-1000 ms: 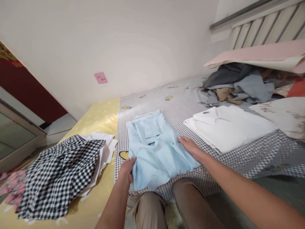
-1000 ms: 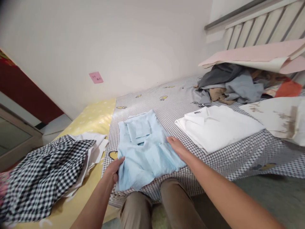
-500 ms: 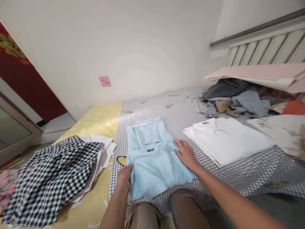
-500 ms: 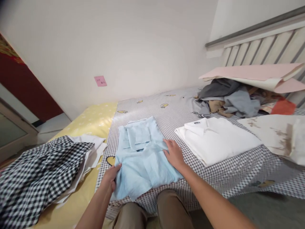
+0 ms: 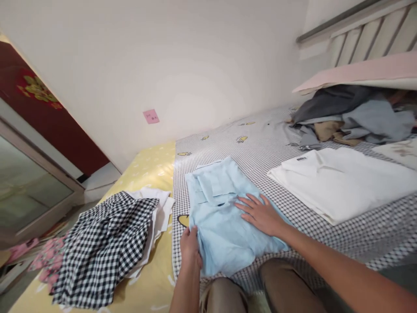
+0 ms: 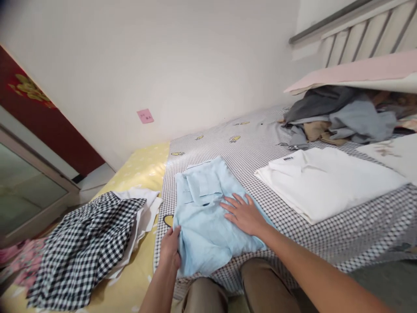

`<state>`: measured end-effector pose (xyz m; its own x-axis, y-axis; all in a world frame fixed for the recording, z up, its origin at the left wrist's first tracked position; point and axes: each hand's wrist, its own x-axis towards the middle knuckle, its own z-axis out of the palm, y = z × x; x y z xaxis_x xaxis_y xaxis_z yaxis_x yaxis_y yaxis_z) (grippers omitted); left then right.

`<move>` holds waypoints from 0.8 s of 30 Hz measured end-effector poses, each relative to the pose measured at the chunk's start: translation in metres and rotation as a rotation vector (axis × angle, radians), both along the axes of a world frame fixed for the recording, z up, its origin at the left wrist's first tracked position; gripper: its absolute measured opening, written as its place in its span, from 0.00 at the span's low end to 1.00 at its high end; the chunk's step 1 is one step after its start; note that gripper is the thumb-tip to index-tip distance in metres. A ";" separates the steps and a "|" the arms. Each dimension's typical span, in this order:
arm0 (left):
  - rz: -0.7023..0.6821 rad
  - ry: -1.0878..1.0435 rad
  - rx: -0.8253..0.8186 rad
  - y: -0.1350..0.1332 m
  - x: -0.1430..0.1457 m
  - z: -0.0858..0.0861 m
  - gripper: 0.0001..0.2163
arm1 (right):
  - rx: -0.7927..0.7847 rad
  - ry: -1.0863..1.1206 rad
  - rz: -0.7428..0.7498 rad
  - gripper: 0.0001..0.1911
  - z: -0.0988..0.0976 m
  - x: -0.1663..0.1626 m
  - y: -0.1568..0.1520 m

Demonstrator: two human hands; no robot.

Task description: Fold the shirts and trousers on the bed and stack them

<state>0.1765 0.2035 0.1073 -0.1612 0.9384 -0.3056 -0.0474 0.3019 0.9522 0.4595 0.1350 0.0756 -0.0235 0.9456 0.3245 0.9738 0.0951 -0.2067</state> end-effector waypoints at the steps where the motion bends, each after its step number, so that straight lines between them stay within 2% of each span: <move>1: 0.005 0.015 0.028 -0.001 0.001 0.000 0.07 | 0.007 0.006 0.003 0.25 -0.001 0.000 0.000; 4: -0.013 0.083 0.093 -0.001 0.002 0.009 0.12 | 0.021 0.025 0.002 0.25 -0.003 0.001 0.001; 8: -0.034 0.266 0.230 -0.009 -0.006 0.035 0.20 | 0.025 0.058 -0.002 0.24 -0.001 0.001 0.001; 11: -0.046 0.491 0.506 -0.031 -0.021 0.053 0.19 | 0.017 0.070 0.003 0.25 0.002 0.001 0.000; 13: -0.030 0.617 0.671 -0.055 -0.035 0.053 0.20 | 0.020 0.073 0.002 0.25 0.003 0.001 -0.001; 14: -0.013 0.643 0.686 -0.068 -0.043 0.049 0.20 | 0.021 0.074 -0.001 0.25 0.003 0.001 -0.001; 16: -0.005 0.581 0.525 -0.095 -0.058 0.034 0.23 | 0.017 0.073 -0.007 0.25 0.003 0.001 -0.001; 20: -0.117 0.235 0.044 -0.134 -0.068 0.003 0.32 | 0.016 0.059 -0.019 0.25 0.004 0.000 -0.002; 22: -0.149 0.061 -0.110 -0.142 -0.061 0.004 0.36 | 0.001 0.043 -0.029 0.25 0.006 0.000 -0.002; 24: -0.174 -0.092 -0.211 -0.144 -0.049 0.015 0.38 | -0.023 0.024 -0.037 0.26 0.009 -0.001 -0.003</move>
